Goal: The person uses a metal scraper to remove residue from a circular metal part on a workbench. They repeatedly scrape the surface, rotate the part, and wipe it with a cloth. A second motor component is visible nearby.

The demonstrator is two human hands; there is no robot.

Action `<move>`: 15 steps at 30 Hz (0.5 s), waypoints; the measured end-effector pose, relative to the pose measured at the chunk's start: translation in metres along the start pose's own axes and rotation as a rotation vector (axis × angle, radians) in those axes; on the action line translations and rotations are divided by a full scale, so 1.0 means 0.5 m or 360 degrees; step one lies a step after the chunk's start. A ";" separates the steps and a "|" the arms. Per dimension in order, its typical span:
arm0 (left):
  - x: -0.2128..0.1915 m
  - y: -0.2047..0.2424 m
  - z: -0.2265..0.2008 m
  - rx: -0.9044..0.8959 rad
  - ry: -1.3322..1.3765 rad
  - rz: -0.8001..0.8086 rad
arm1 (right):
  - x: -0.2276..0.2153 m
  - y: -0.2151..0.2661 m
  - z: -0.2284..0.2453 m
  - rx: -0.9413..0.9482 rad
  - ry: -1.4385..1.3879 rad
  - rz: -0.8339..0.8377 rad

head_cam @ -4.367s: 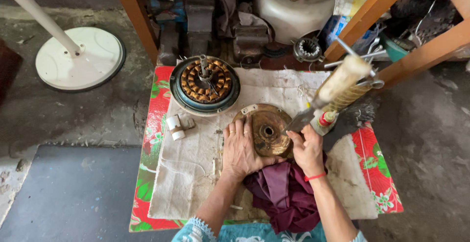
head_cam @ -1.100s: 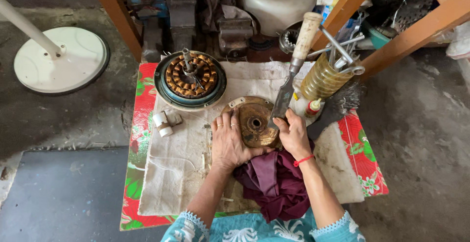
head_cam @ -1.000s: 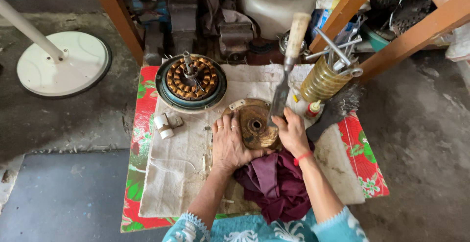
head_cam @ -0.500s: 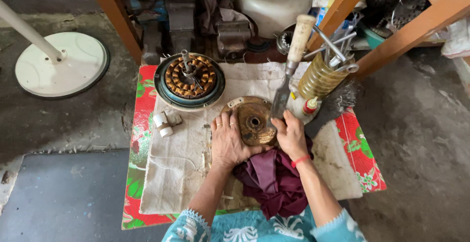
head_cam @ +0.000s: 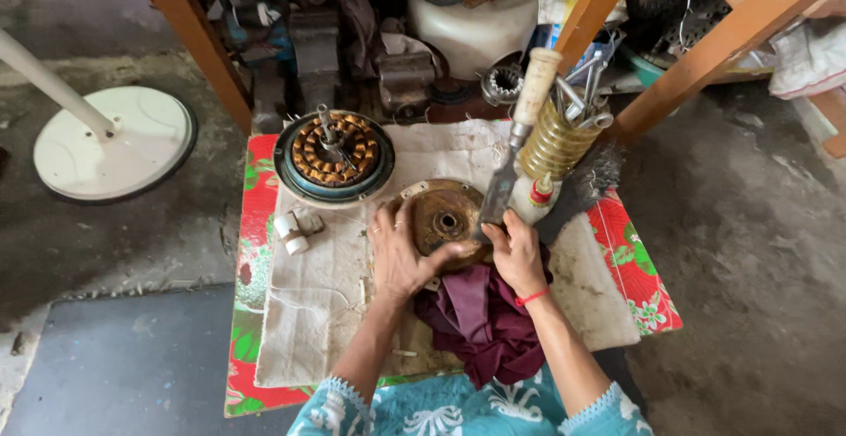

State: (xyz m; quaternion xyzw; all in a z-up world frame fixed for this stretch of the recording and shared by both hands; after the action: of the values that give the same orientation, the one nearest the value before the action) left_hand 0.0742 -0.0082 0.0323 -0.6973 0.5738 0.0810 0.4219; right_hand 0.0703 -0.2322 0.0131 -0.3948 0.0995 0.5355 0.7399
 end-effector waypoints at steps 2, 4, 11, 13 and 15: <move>0.017 -0.006 0.046 -0.0148 0.0279 -0.0091 | -0.008 0.009 -0.013 0.0081 -0.0125 -0.0125; 0.067 -0.010 0.098 -0.0403 0.0179 -0.0015 | -0.019 0.024 -0.008 0.0009 -0.0177 -0.0191; 0.091 -0.094 0.212 -0.0908 0.0239 -0.0160 | -0.047 0.017 0.069 -0.0259 -0.0140 -0.0187; 0.069 -0.097 0.221 -0.1036 0.0354 -0.0010 | -0.054 0.020 0.076 -0.0280 -0.0081 -0.0252; 0.055 -0.080 0.219 -0.1239 0.0615 0.0086 | -0.060 0.021 0.076 -0.0263 0.0018 -0.0364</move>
State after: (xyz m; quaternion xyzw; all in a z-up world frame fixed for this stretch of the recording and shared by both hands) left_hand 0.1585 0.0455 -0.0335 -0.7914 0.5870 0.1703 0.0103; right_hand 0.0383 -0.2261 0.0505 -0.4661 0.0135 0.4519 0.7605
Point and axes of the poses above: each hand's wrist, its own y-axis away from the middle knuckle, its own x-axis out of the palm, z = x × y, the point moved 8 cm from there along -y, towards the middle knuckle, and after that the axes turned 1 degree about -x, right-handed, at the moved point
